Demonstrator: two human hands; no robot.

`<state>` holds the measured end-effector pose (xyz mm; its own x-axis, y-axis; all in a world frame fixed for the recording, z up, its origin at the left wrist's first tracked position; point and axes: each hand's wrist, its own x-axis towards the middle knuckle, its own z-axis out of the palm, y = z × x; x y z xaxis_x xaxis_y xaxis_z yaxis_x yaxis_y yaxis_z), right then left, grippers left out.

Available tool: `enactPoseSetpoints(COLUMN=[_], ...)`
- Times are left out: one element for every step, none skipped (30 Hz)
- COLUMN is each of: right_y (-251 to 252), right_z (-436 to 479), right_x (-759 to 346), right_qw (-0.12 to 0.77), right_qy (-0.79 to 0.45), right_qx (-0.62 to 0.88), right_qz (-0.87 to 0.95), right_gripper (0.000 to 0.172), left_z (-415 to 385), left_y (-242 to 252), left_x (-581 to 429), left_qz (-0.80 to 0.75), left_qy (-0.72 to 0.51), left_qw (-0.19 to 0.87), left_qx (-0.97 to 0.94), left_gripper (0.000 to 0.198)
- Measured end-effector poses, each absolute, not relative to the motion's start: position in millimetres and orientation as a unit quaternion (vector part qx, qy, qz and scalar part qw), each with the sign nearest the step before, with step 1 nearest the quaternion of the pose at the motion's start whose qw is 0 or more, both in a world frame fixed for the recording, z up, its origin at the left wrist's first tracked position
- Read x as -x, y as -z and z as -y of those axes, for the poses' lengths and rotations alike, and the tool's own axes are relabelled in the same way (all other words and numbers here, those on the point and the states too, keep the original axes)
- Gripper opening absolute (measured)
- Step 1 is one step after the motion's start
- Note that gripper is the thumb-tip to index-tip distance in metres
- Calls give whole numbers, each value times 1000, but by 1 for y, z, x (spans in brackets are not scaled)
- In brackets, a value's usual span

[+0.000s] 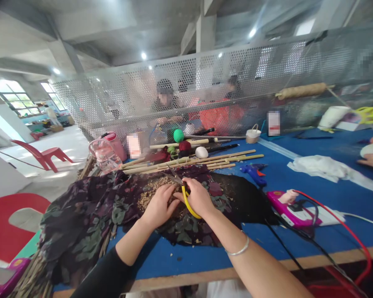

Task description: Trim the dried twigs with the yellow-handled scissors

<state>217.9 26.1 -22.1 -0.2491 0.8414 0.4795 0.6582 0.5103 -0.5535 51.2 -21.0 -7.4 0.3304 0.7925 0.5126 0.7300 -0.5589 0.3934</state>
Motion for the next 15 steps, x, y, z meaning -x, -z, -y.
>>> enactPoseSetpoints(right_y=[22, 21, 20, 19, 19, 18, 18, 17, 17, 17, 16, 16, 15, 15, 15], right_z=[-26, -27, -27, -28, -28, -29, -29, -29, -29, -28, -28, -27, -27, -27, -27], right_x=[-219, -219, -221, -222, -222, -223, -224, -224, -224, -223, -223, -222, -222, -222, -222], right_qw=[380, 379, 379, 379, 379, 379, 381, 384, 388, 393, 399, 402, 403, 402, 399], right_qy=[-119, -118, -118, -118, -120, -125, -132, -140, -149, -159, -169, -179, -188, -196, -202], right_qx=[482, 482, 482, 481, 480, 478, 476, 472, 468, 463, 458, 453, 447, 441, 437], right_qz=[781, 781, 782, 782, 782, 782, 782, 781, 780, 778, 776, 775, 776, 778, 780], right_gripper=[45, 45, 44, 43, 42, 42, 42, 42, 42, 43, 43, 43, 43, 42, 42], left_z=[21, 19, 18, 16, 14, 13, 12, 12, 12, 14, 15, 18, 20, 22, 24], left_y=[10, 13, 16, 19, 21, 24, 26, 27, 28, 29, 29, 28, 27, 26, 26], left_x=[-55, -58, -61, -63, -66, -68, -69, -71, -72, -73, -74, -74, -75, -75, -75], left_qz=[-470, -477, -488, -498, -506, -512, -518, -522, -525, -527, -528, -527, -526, -524, -520], left_qy=[-319, -299, -283, -269, -257, -247, -237, -229, -220, -212, -205, -201, -202, -207, -219], left_qw=[28, 11, -5, -19, -31, -41, -51, -60, -67, -72, -74, -71, -63, -50, -30], left_qx=[-823, -826, -826, -824, -823, -821, -820, -820, -820, -820, -821, -822, -824, -825, -825], left_gripper=[44, 45, 46, 46, 46, 46, 46, 46, 47, 48, 50, 53, 57, 62, 67])
